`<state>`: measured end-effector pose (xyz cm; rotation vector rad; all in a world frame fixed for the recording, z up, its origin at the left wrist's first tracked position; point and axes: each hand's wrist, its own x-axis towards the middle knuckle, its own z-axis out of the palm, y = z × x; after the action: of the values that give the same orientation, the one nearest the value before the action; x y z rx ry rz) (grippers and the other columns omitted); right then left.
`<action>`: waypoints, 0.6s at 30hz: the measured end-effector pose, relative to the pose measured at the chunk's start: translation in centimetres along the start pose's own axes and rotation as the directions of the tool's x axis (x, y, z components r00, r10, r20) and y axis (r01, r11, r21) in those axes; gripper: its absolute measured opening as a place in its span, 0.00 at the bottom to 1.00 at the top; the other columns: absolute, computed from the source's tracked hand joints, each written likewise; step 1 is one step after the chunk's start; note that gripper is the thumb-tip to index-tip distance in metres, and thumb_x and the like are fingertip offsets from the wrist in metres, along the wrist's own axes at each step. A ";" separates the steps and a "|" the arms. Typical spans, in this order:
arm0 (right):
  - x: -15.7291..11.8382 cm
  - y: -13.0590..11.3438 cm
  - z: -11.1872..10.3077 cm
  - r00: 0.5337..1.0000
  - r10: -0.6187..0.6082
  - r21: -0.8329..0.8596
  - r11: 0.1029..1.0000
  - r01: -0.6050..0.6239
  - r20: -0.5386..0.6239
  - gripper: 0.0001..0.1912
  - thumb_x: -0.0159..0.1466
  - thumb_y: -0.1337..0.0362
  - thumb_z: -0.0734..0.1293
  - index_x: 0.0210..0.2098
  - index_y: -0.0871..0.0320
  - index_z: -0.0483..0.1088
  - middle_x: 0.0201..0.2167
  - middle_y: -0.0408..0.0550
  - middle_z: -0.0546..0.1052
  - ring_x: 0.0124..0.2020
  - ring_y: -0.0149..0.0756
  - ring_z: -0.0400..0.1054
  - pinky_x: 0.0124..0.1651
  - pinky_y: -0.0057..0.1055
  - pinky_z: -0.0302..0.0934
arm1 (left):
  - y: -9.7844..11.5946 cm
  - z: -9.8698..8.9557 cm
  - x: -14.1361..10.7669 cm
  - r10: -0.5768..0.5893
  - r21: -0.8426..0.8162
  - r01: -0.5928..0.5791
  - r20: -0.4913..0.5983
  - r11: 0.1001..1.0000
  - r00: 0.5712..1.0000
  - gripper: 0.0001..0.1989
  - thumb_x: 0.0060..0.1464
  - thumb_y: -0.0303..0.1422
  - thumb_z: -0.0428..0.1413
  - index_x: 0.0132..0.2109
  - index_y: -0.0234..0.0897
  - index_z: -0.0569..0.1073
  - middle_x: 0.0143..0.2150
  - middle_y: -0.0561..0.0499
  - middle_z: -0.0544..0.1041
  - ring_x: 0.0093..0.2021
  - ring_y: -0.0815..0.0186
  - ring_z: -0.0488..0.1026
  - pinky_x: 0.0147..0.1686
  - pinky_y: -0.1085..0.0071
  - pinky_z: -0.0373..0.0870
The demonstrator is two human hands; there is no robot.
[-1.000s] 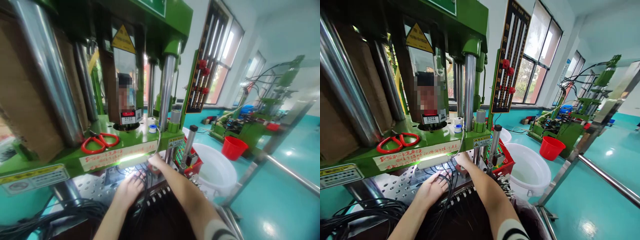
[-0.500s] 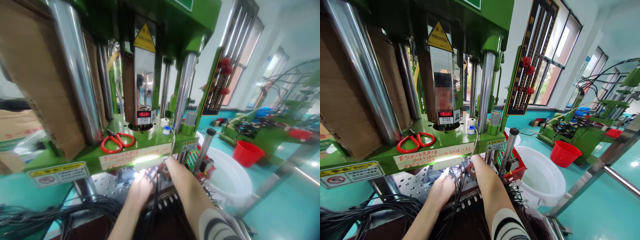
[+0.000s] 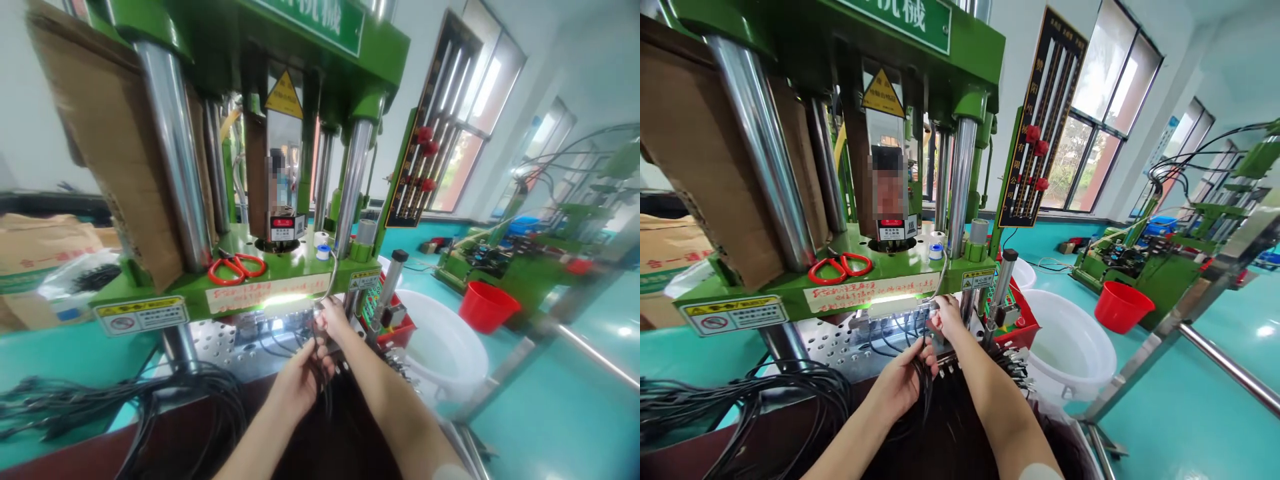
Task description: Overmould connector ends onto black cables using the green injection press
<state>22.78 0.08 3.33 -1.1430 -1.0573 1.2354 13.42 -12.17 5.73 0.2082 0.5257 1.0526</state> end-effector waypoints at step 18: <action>-4.9 0.1 -3.3 1.000 -0.005 -0.093 0.996 0.003 -0.016 0.08 0.53 0.60 0.61 0.28 0.60 0.62 0.06 0.34 0.61 0.07 0.24 0.53 0.09 0.17 0.42 | 1.2 -6.1 -15.1 0.390 0.085 -0.384 -0.069 0.920 0.918 0.10 0.44 0.36 0.57 0.25 0.39 0.62 0.16 0.59 0.55 0.16 0.76 0.51 0.16 0.75 0.59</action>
<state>25.74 -5.01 2.85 -1.2197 -1.1138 1.1821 3.55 -25.21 5.71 0.3406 0.6142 1.4356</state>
